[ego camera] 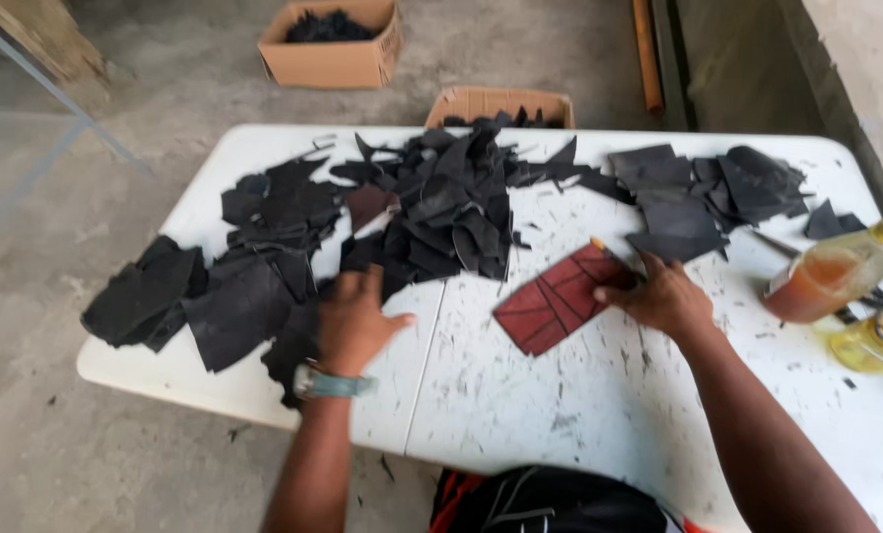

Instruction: The person uses a pencil to draw lines on a red template placed over black leather pieces. They repeatedly lift the template, mark the leather underneath, and reposition the template to continue marking multiple pieces on a white table.

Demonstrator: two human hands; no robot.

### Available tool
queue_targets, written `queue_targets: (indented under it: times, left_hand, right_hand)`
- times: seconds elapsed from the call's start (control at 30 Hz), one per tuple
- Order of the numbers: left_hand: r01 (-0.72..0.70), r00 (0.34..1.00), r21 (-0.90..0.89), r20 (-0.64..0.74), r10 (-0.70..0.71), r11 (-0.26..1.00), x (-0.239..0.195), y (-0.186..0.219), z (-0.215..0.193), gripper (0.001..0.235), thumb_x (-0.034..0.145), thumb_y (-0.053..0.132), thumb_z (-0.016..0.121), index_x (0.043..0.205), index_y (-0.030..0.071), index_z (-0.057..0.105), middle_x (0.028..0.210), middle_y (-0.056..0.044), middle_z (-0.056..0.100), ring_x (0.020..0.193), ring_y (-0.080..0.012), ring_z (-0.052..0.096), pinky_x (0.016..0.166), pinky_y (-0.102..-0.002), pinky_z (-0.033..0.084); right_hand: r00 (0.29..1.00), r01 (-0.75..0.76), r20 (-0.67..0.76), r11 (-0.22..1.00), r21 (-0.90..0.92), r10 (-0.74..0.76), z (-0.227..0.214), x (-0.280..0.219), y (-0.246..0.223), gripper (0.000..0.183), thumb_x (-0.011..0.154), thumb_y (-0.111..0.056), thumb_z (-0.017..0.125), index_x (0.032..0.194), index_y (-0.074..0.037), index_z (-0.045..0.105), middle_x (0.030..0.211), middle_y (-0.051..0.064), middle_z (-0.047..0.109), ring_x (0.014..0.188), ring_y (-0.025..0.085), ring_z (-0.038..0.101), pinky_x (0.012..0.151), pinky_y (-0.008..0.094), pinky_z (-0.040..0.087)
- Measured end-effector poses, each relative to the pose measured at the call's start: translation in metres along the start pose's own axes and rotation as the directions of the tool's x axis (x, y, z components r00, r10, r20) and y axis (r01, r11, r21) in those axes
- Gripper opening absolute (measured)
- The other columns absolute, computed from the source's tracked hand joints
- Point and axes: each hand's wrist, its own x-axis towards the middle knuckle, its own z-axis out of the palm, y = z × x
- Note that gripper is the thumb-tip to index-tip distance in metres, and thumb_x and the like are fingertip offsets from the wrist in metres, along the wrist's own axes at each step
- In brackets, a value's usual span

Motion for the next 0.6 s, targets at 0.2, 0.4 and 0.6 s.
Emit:
queue_targets:
  times: [0.2,0.4,0.6]
  left_hand:
    - [0.317,0.924,0.096,0.195,-0.33,0.943,-0.017,-0.103,-0.002,0.127,0.056,0.061,0.093,0.152,0.001,0.036,0.145,-0.025,0.043,0.123,-0.0428,0.057,0.098,-0.046,0.052]
    - [0.255,0.963,-0.109,0.117,-0.242,0.961,-0.019,-0.145,0.009,0.103,0.056,0.052,0.094,0.138,0.0,0.06,0.138,-0.022,0.058,0.128,-0.038,0.06,0.106,-0.044,0.051]
    - [0.243,0.97,-0.036,0.005,-0.243,0.969,-0.018,-0.148,0.012,0.095,0.051,0.045,0.101,0.121,-0.005,0.062,0.12,-0.025,0.06,0.112,-0.0401,0.063,0.092,-0.044,0.053]
  right_hand:
    - [0.995,0.095,-0.046,0.995,0.036,-0.093,0.017,0.015,0.004,0.098,0.06,-0.055,0.097,0.129,0.001,0.057,0.132,0.023,0.059,0.117,0.037,0.063,0.094,0.047,0.054]
    - [0.992,0.115,-0.031,0.805,0.582,-0.119,0.014,-0.005,0.044,0.091,0.067,-0.018,0.091,0.142,0.003,0.046,0.11,0.023,0.07,0.098,0.031,0.068,0.082,0.041,0.057]
    - [0.999,0.02,0.037,0.932,0.362,-0.035,0.001,-0.029,0.084,0.078,0.075,-0.02,0.089,0.142,0.002,0.058,0.119,0.02,0.075,0.107,0.03,0.07,0.093,0.04,0.054]
